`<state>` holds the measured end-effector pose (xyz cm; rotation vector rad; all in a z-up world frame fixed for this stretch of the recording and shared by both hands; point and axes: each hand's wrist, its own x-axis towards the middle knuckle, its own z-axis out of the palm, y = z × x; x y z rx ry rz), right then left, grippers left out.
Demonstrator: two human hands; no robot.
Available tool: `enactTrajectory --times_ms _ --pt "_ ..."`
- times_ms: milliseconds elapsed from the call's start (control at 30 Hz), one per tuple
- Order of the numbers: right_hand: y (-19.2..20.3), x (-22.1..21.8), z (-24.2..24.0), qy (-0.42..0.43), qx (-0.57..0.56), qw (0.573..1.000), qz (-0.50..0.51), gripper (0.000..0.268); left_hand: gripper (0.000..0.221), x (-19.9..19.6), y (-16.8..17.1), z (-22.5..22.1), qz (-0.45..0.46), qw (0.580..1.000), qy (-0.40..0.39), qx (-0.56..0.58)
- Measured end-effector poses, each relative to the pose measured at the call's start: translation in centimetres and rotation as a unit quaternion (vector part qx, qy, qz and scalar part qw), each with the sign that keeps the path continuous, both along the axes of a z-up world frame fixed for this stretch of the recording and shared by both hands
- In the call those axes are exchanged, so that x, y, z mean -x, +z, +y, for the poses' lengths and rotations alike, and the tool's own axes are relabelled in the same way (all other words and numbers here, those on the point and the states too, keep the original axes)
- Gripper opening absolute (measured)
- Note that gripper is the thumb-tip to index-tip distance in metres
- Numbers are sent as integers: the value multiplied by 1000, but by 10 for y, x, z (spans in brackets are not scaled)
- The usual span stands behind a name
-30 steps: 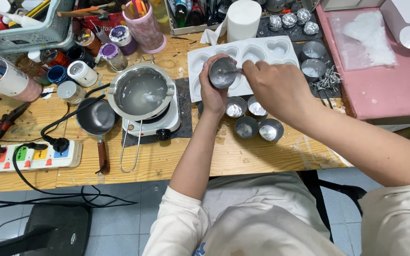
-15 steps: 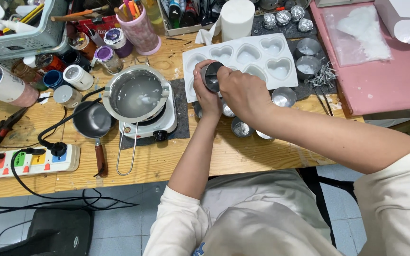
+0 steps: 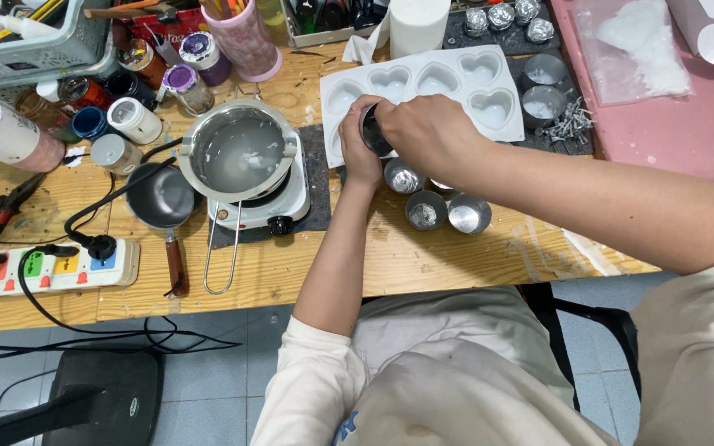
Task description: Cleaning and preparing small metal candle molds by scraping out wax residue with a spoon.
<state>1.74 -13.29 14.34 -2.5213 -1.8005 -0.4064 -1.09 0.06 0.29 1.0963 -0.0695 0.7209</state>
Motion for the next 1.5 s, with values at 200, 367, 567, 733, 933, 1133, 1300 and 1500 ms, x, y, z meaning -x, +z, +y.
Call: enactTrajectory --times_ms 200,367,567,733,933,1133,1300,1500 --pt "0 -1 -1 3 16 1000 -18 18 49 2 2 2 33 998 -49 21" --pt "-1 -5 -4 14 37 999 -23 13 47 3 4 3 81 993 -74 43" --pt "-17 -14 -8 38 123 990 -65 10 47 3 6 12 146 980 -64 -122" --pt "-32 -12 -23 48 92 990 -92 12 44 -3 -8 7 134 966 -46 -218" --pt "-6 -21 -18 45 117 992 -12 11 43 -7 -8 4 207 973 -101 -18" --pt "-2 -35 -10 -46 165 970 171 22 44 -11 -16 7 171 979 -105 -39" --pt "-22 -62 -9 -103 128 864 475 38 47 -12 -19 11 177 979 -78 -64" --pt "21 -53 -5 -147 138 805 558 49 53 -7 -7 11 256 953 -131 92"
